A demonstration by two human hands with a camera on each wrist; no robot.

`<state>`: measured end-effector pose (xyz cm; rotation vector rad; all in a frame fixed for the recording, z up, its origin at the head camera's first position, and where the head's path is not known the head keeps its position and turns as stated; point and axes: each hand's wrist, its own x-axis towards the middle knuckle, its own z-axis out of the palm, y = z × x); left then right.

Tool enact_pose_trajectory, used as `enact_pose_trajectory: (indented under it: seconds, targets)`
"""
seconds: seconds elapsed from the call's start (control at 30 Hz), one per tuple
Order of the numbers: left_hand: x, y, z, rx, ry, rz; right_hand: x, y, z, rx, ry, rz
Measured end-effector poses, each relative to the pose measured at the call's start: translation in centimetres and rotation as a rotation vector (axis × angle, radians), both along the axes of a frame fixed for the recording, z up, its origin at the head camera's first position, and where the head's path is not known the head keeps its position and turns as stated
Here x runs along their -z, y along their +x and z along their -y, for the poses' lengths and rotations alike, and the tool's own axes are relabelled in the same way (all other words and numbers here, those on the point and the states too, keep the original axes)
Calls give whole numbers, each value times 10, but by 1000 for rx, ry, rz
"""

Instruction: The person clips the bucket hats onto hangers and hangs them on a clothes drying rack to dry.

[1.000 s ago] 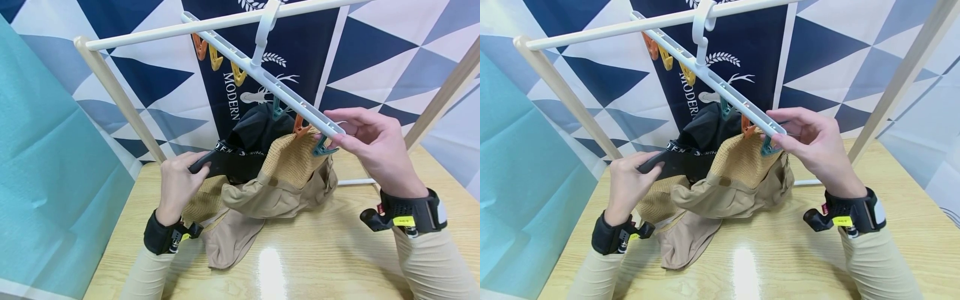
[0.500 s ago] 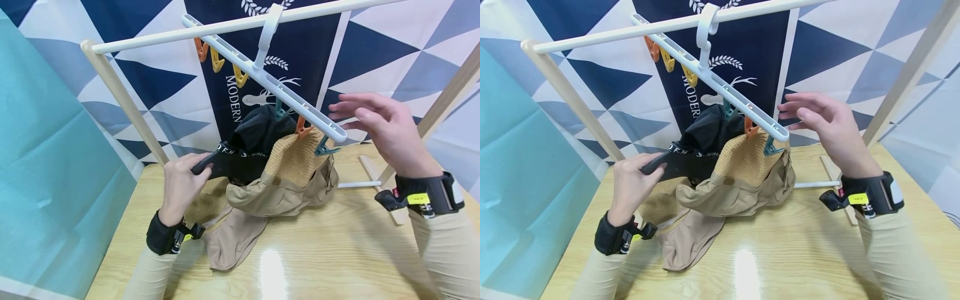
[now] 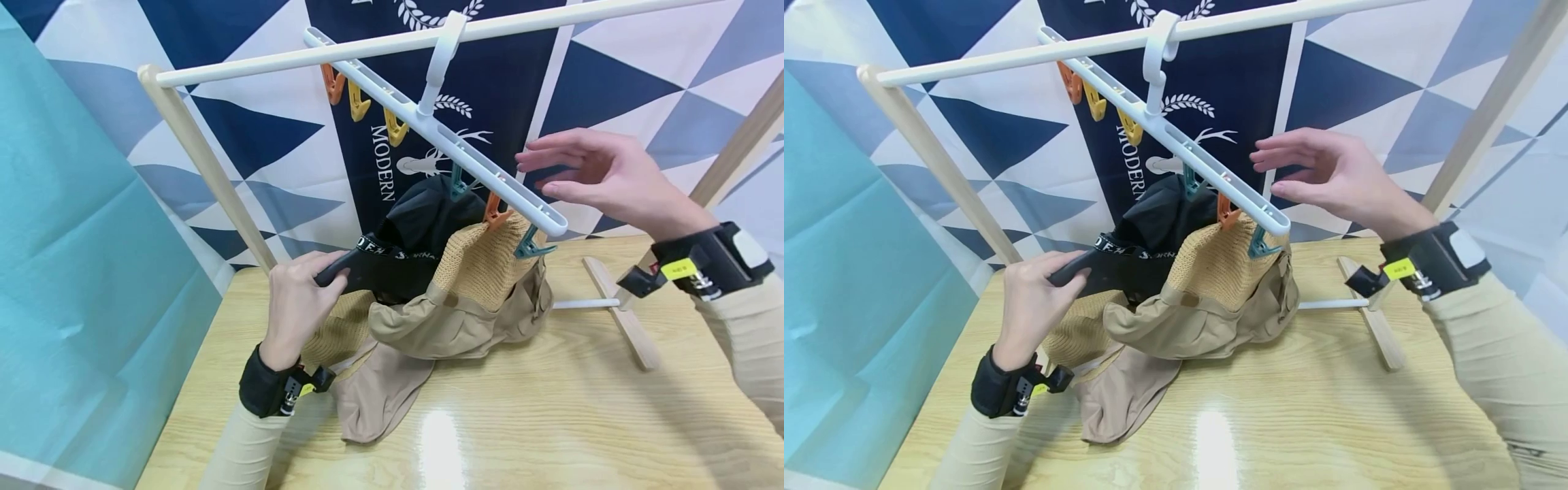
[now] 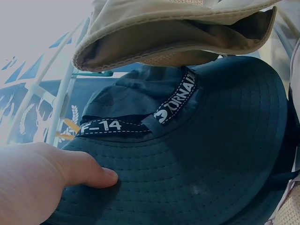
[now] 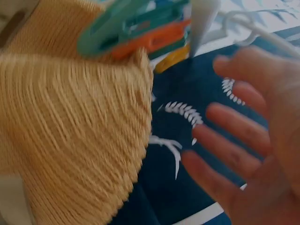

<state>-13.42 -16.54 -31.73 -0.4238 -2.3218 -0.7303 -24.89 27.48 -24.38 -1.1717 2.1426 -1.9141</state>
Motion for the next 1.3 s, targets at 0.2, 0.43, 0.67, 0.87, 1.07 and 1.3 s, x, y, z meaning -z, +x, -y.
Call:
enact_pose_trajectory:
  seconds: [0.2,0.43,0.67,0.87,1.07,1.3]
  targets:
    - [0,0,0,-1,-9,4,-10,-22,-1,-168,93,-108]
    - [0,0,0,0,-12,7,-28,-35,-3,59,374,-226]
    - [1,-1,1,-2,-15,8,-32,-47,3,77,432,-233]
    - [0,0,1,1,-10,9,-40,-47,17,43,556,-296]
    - [-1,0,-2,0,-13,11,-53,-48,27,-36,633,-354]
    - [-4,1,-4,5,-19,15,-61,-51,36,-30,702,-320]
